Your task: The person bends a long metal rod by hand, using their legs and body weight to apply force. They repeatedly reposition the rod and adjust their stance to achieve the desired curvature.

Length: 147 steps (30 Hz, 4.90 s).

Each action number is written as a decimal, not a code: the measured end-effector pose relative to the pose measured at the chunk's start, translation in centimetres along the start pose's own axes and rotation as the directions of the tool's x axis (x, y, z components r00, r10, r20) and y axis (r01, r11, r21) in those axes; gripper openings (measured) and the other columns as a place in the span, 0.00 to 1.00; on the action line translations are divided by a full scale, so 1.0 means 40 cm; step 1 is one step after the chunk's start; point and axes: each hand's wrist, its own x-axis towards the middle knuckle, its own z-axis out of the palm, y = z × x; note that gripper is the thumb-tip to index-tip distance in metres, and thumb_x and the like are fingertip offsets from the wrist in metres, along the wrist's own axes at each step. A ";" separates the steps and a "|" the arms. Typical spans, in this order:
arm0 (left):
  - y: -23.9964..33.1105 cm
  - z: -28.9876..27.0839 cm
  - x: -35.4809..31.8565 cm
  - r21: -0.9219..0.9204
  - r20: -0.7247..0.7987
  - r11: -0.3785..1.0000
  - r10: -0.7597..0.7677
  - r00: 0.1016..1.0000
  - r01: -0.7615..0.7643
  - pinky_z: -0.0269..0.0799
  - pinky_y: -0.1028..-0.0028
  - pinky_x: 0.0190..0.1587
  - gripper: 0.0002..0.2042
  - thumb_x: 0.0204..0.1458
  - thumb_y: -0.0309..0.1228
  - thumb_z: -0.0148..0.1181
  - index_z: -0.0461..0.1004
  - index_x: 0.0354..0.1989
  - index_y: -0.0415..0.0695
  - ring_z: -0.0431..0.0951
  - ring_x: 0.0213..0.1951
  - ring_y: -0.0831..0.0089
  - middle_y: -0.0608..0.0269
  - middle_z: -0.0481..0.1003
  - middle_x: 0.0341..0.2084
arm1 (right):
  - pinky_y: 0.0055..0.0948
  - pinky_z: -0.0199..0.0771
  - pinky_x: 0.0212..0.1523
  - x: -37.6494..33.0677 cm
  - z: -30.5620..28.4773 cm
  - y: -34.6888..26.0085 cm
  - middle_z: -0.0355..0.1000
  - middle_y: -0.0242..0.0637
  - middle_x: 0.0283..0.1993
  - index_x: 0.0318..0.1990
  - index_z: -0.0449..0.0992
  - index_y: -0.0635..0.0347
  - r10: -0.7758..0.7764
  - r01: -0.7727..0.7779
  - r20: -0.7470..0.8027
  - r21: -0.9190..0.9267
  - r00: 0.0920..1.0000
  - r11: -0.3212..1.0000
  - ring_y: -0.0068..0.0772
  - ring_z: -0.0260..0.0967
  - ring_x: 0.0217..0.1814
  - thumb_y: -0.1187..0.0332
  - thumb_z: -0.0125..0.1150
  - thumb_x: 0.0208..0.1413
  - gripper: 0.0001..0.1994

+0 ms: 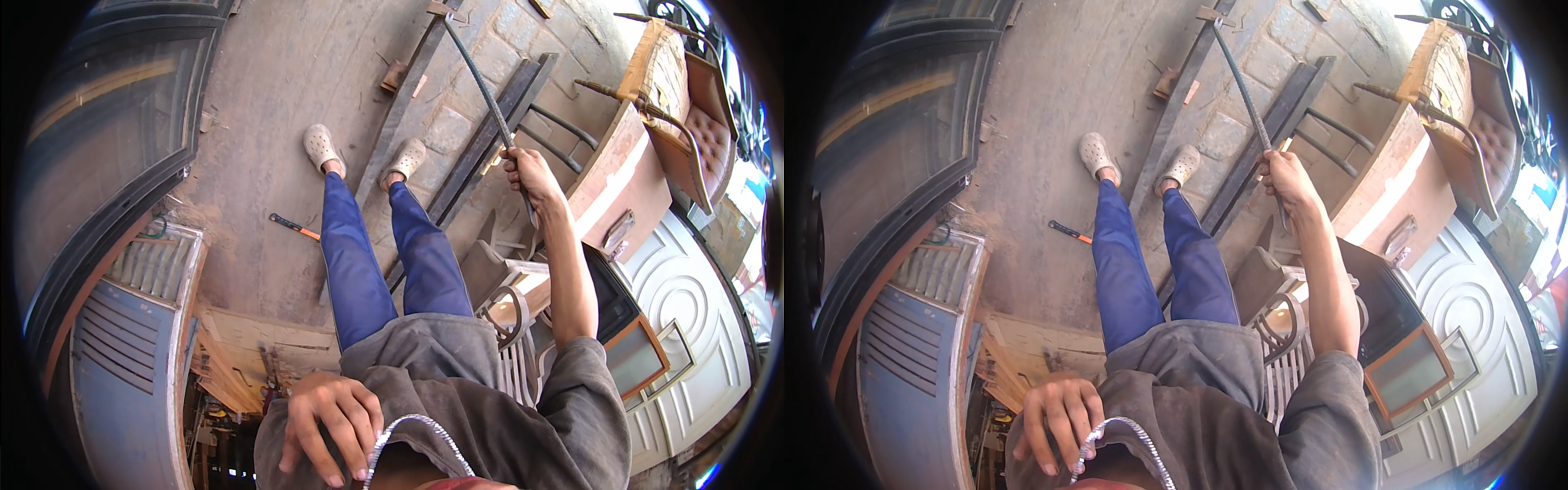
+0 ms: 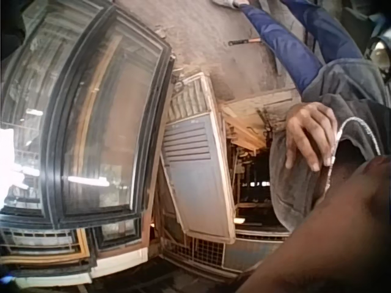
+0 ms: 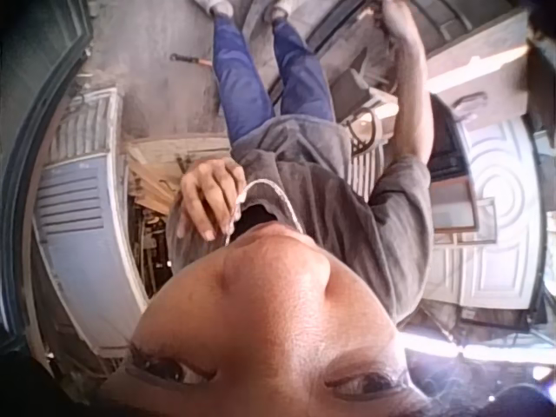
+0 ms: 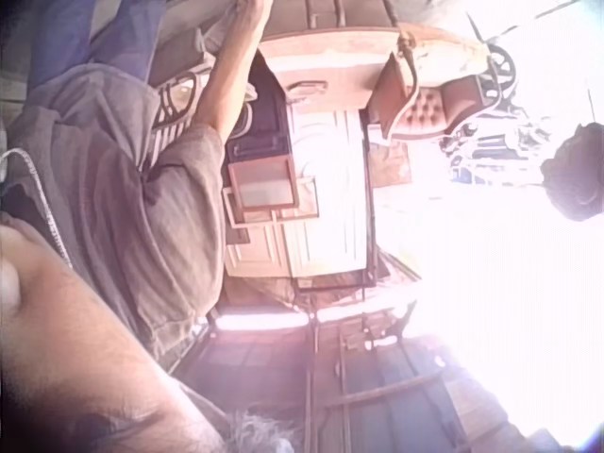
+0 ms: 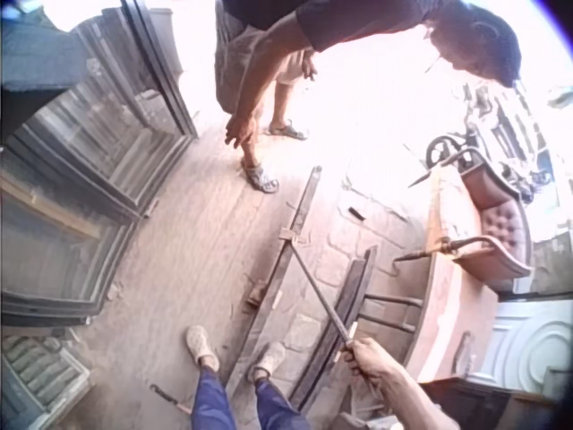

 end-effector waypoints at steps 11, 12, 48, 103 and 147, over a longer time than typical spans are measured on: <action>-0.183 -0.301 -0.046 0.318 -0.826 0.717 -0.111 0.552 0.620 0.66 0.77 0.46 0.15 0.60 0.38 0.52 0.73 0.45 0.37 0.73 0.40 0.74 0.60 0.75 0.38 | 0.16 0.55 0.17 0.004 0.004 -0.057 0.60 0.22 0.22 0.34 0.70 0.62 -0.022 0.020 -0.060 -0.044 0.998 0.999 0.12 0.52 0.18 0.64 0.43 0.64 0.12; -0.213 -0.374 -0.071 0.271 -0.899 0.663 -0.084 0.430 0.698 0.67 0.76 0.46 0.16 0.61 0.39 0.51 0.73 0.47 0.38 0.74 0.41 0.76 0.61 0.76 0.39 | 0.17 0.55 0.17 0.002 0.012 -0.072 0.60 0.23 0.22 0.34 0.70 0.62 -0.008 0.007 -0.060 -0.011 0.998 1.000 0.12 0.52 0.18 0.65 0.43 0.64 0.12; -0.555 -0.868 -0.292 0.052 -0.965 -0.146 -0.261 0.012 0.988 0.72 0.65 0.48 0.22 0.60 0.41 0.49 0.65 0.55 0.36 0.78 0.46 0.62 0.46 0.76 0.42 | 0.51 0.69 0.41 0.255 0.398 0.295 0.71 0.65 0.30 0.34 0.72 0.72 0.028 -0.028 -0.310 0.006 0.950 1.000 0.66 0.70 0.42 0.50 0.47 0.62 0.26; -0.759 -1.164 -1.092 0.458 -0.878 -0.264 0.014 0.478 0.849 0.72 0.56 0.29 0.10 0.39 0.32 0.66 0.77 0.26 0.40 0.78 0.27 0.47 0.45 0.76 0.22 | 0.44 0.67 0.30 0.831 0.833 0.763 0.69 0.59 0.22 0.53 0.64 0.85 -0.403 0.332 -0.636 -0.235 0.658 0.913 0.52 0.69 0.23 0.53 0.47 0.64 0.31; -0.763 -1.434 -0.980 0.322 -0.791 -0.527 0.307 0.529 0.787 0.55 0.53 0.61 0.43 0.44 0.52 0.65 0.55 0.64 0.41 0.59 0.61 0.49 0.44 0.59 0.59 | 0.50 0.47 0.59 1.149 0.767 0.531 0.58 0.54 0.56 0.51 0.63 0.69 -0.668 0.279 -0.543 -0.630 0.509 0.724 0.53 0.53 0.60 0.57 0.42 0.63 0.21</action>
